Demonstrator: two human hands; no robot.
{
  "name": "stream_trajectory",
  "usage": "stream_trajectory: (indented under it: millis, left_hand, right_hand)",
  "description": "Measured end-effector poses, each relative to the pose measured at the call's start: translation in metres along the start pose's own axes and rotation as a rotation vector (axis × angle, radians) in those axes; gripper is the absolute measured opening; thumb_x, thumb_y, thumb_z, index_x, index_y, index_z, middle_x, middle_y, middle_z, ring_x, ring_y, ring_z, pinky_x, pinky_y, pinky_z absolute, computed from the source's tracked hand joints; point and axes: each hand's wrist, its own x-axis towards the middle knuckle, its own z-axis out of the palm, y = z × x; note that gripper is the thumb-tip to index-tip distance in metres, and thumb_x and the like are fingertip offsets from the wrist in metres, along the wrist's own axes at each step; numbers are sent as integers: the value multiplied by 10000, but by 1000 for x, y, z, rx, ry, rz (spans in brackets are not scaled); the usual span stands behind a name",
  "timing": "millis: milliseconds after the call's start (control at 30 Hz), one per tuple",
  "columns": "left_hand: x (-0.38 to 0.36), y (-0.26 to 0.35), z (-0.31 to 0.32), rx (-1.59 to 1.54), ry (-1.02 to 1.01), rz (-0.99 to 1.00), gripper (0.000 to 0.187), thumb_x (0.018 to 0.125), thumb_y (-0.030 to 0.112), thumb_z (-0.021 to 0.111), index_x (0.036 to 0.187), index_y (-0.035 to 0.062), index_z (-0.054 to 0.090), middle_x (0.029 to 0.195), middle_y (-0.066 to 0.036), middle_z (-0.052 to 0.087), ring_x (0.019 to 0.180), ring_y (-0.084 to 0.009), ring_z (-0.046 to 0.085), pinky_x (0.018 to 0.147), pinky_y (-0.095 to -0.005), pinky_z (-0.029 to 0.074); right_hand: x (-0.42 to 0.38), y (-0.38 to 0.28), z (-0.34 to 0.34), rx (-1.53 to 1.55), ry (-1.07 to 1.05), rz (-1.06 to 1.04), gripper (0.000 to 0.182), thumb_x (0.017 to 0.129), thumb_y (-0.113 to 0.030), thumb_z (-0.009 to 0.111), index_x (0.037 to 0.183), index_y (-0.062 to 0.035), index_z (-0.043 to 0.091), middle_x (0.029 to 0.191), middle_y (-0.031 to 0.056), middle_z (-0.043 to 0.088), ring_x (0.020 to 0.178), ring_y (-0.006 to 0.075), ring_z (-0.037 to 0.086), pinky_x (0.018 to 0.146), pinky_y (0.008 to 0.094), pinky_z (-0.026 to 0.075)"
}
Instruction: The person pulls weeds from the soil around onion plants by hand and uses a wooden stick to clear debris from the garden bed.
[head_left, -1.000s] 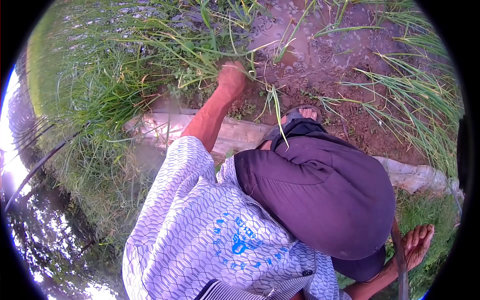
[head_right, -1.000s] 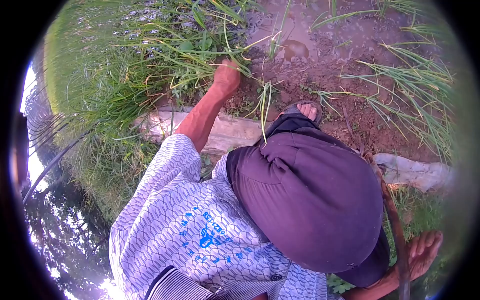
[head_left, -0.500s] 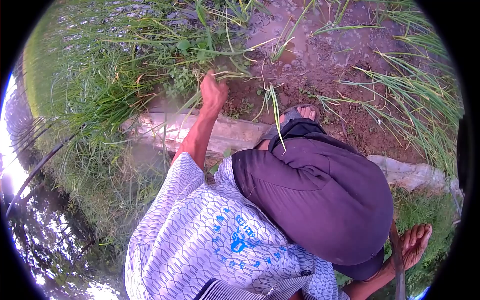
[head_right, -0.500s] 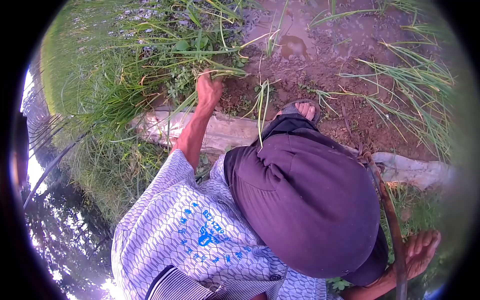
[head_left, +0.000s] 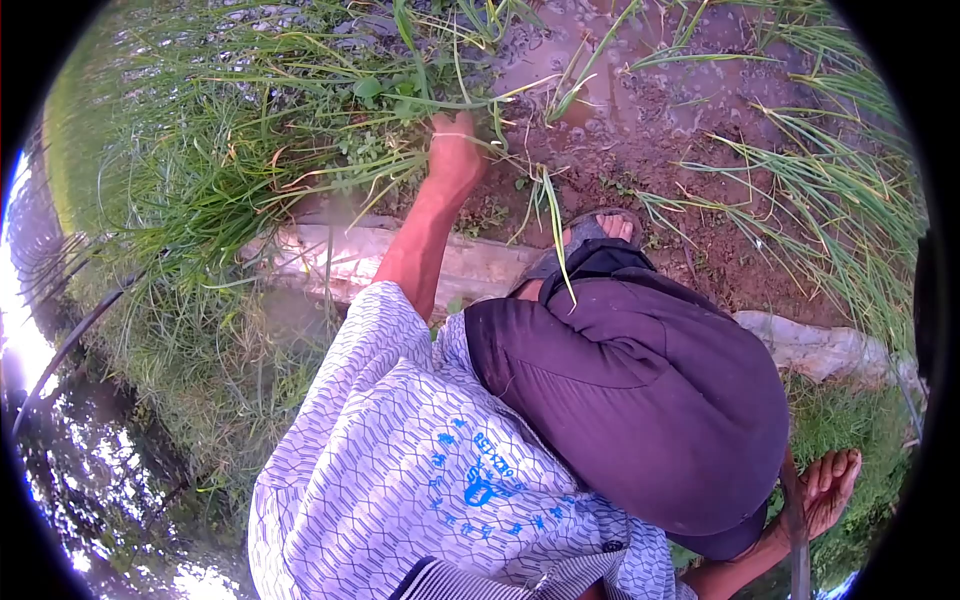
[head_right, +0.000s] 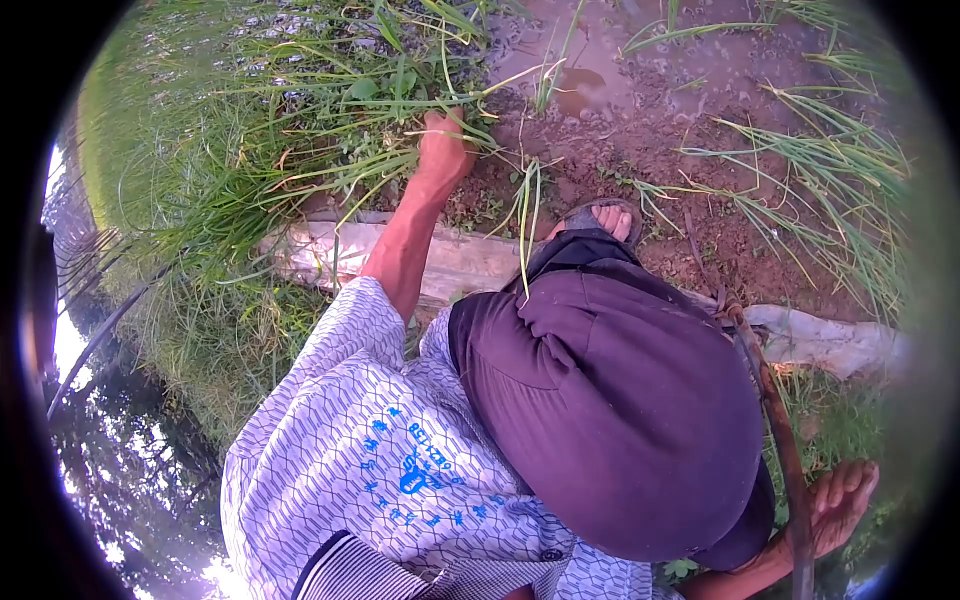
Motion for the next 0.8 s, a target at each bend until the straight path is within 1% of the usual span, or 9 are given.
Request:
stream_trajectory:
  millis: [133,267,367,500,533,633,667,767,800]
  left_hand:
    - [-1,-4,19,95,-1,12,302,795,144,614,1067,32,543,968,-294,543,796,-482,610,684,-539,499]
    - [10,-21,26,96,-89,-10,238,815,164,595,1005,22,570,895,-271,613,806,-462,627,696,-530,497]
    - [8,-23,12,-43,-121,-74,228,849,208,580,963,11,590,857,-264,646,827,-446,637,721,-509,497]
    - [6,-9,-7,-241,-16,-154,288,853,277,627,995,27,610,852,-262,651,841,-440,635,737,-488,500]
    - [9,-12,-2,-250,-40,-129,329,834,286,654,1033,28,603,910,-273,636,838,-441,633,737,-483,512]
    - [10,-8,15,-47,104,60,413,799,294,715,1077,16,590,995,-269,611,857,-434,608,727,-444,510]
    - [12,0,14,-82,32,-22,484,766,345,743,1084,15,585,1037,-293,571,901,-444,585,734,-478,499]
    - [16,1,37,-17,94,-124,470,761,322,746,1080,16,585,995,-271,575,863,-422,586,714,-490,493]
    - [18,-15,51,-57,178,66,383,790,245,708,1077,23,586,928,-250,587,790,-410,596,666,-494,492]
  right_hand:
    - [0,-3,-4,33,-56,28,199,1016,-142,422,1066,44,473,795,66,461,542,99,385,416,217,391]
    - [0,-1,-2,1,-38,12,177,1017,-129,415,1038,41,458,786,51,413,537,85,366,405,200,374]
    - [2,-2,-12,15,-82,32,202,1017,-145,421,1065,45,469,799,63,454,540,97,378,410,214,387]
    - [-2,0,6,-12,15,10,168,1017,-131,416,1012,32,456,778,49,414,525,88,364,397,200,377]
    - [-1,1,10,-19,35,3,155,1016,-122,414,986,26,450,768,43,395,518,84,358,391,193,371]
    - [0,0,5,-23,49,5,161,1017,-129,417,985,25,452,762,42,401,515,81,363,384,194,371]
    - [-1,0,4,-25,61,-1,163,1016,-132,419,986,25,453,763,43,402,515,79,365,382,195,371]
    - [1,1,4,-26,54,12,167,1016,-137,423,988,24,456,759,43,404,514,76,368,378,198,369]
    - [1,0,5,-28,37,22,166,1015,-137,424,987,23,457,755,42,404,513,75,368,376,198,369]
